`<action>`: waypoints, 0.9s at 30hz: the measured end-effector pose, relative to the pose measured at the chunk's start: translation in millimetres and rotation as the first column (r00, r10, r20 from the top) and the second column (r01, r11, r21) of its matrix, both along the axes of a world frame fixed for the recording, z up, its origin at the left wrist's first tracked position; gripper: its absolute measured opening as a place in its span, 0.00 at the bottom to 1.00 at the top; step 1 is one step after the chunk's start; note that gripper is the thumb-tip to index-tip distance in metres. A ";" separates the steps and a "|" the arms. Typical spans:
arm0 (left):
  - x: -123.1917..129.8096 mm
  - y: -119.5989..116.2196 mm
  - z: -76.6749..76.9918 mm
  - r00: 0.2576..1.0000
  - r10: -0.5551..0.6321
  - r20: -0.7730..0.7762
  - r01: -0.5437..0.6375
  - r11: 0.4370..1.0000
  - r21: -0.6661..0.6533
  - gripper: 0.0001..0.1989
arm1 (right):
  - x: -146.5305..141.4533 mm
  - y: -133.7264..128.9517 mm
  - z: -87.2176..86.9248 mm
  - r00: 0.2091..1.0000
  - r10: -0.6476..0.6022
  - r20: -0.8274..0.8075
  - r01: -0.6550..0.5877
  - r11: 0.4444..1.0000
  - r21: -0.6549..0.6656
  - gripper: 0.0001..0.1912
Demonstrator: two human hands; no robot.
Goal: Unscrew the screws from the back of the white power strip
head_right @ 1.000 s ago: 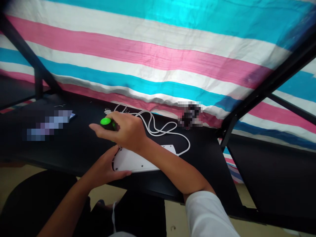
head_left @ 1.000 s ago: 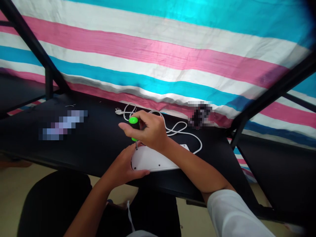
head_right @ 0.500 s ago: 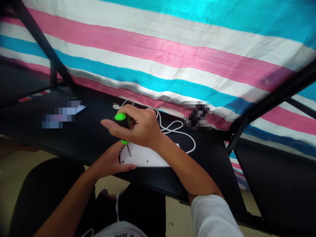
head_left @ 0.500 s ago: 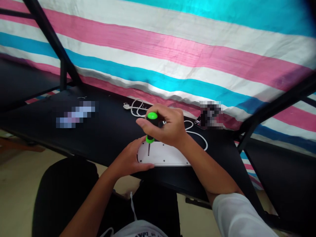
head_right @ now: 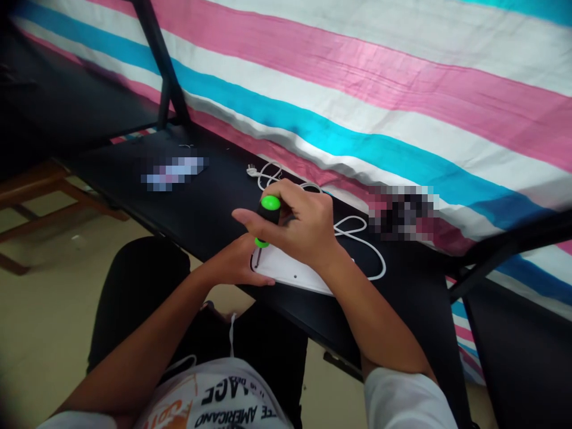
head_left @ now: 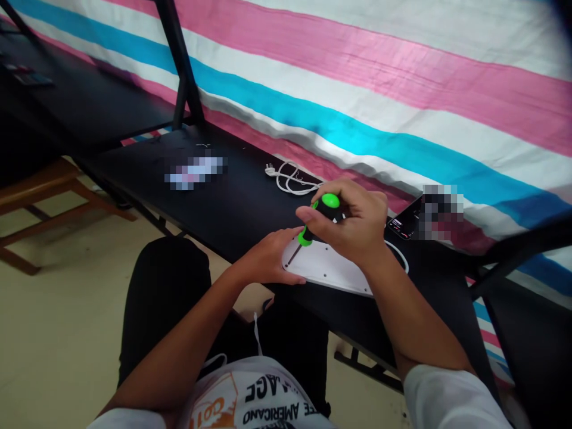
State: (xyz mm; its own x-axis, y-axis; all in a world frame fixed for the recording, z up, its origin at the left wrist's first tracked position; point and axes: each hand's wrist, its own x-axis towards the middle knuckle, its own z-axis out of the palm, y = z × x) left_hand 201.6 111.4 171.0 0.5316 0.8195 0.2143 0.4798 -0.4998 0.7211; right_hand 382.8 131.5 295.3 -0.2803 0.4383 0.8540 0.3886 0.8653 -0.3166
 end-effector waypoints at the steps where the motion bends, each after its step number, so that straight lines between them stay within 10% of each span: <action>1: 0.0 0.1 0.7 1.000 -0.004 0.006 0.004 1.000 0.004 0.53 | -1.7 0.4 -1.6 1.000 -0.008 -0.006 0.008 1.000 0.000 0.22; 17: -3.9 -1.9 2.1 0.982 0.014 0.190 -0.011 1.000 -0.016 0.50 | -8.1 -6.3 -1.3 0.983 0.131 0.125 -0.138 0.989 0.047 0.19; 23: -10.8 -1.4 -0.5 0.875 -0.061 0.480 0.026 0.996 0.080 0.13 | -5.0 -19.4 3.8 0.961 0.000 0.278 -0.006 1.000 0.020 0.24; 27: -10.5 0.0 -2.1 0.849 -0.117 0.515 0.080 0.992 0.094 0.06 | 3.5 -23.3 17.1 0.901 0.088 0.424 -0.049 0.994 -0.102 0.22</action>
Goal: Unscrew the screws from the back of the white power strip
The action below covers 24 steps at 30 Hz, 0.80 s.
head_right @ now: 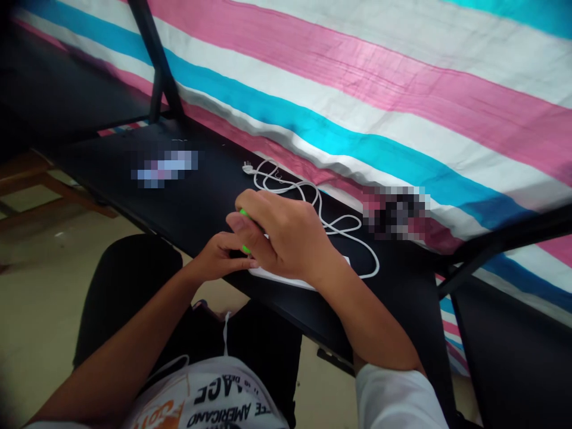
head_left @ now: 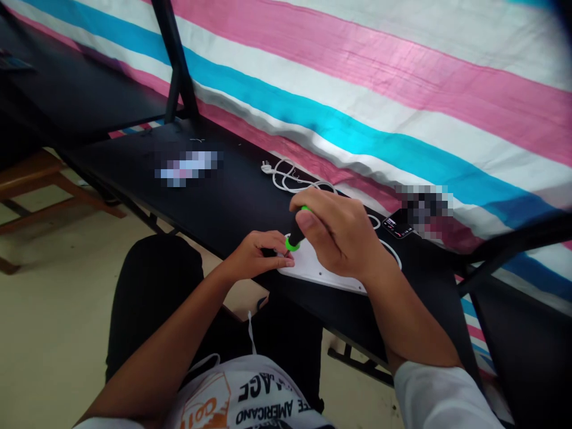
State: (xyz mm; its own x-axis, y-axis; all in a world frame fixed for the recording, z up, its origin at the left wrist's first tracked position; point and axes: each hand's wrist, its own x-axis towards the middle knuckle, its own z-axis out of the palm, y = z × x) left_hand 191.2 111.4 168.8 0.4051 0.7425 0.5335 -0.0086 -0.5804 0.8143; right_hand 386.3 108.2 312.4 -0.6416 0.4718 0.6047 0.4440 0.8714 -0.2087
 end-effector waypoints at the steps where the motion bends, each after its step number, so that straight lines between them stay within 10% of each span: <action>1: 0.0 0.4 -0.7 1.000 -0.001 0.012 0.001 1.000 -0.001 0.06 | 1.7 -0.6 2.7 1.000 -0.008 0.025 0.008 1.000 -0.009 0.21; 7: -1.7 -0.9 -2.7 0.997 0.014 0.074 -0.012 0.999 -0.030 0.06 | 4.9 -5.3 6.4 0.981 -0.181 0.070 0.172 0.978 0.117 0.29; 14: -4.8 0.6 8.4 0.996 -0.077 0.051 0.077 0.997 -0.004 0.03 | 14.4 -7.4 15.2 0.990 0.074 0.116 -0.063 0.993 -0.099 0.14; 24: -6.0 0.4 4.3 0.993 -0.110 0.048 0.111 0.994 -0.017 0.03 | 12.2 -12.8 16.1 0.993 0.012 0.113 -0.003 0.997 -0.082 0.15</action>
State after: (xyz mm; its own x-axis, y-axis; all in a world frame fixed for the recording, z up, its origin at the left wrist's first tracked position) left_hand 185.2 111.8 173.1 0.4601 0.7050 0.5398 -0.1100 -0.5580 0.8225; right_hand 398.5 95.4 328.5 -0.7076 0.5118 0.4872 0.4626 0.8567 -0.2282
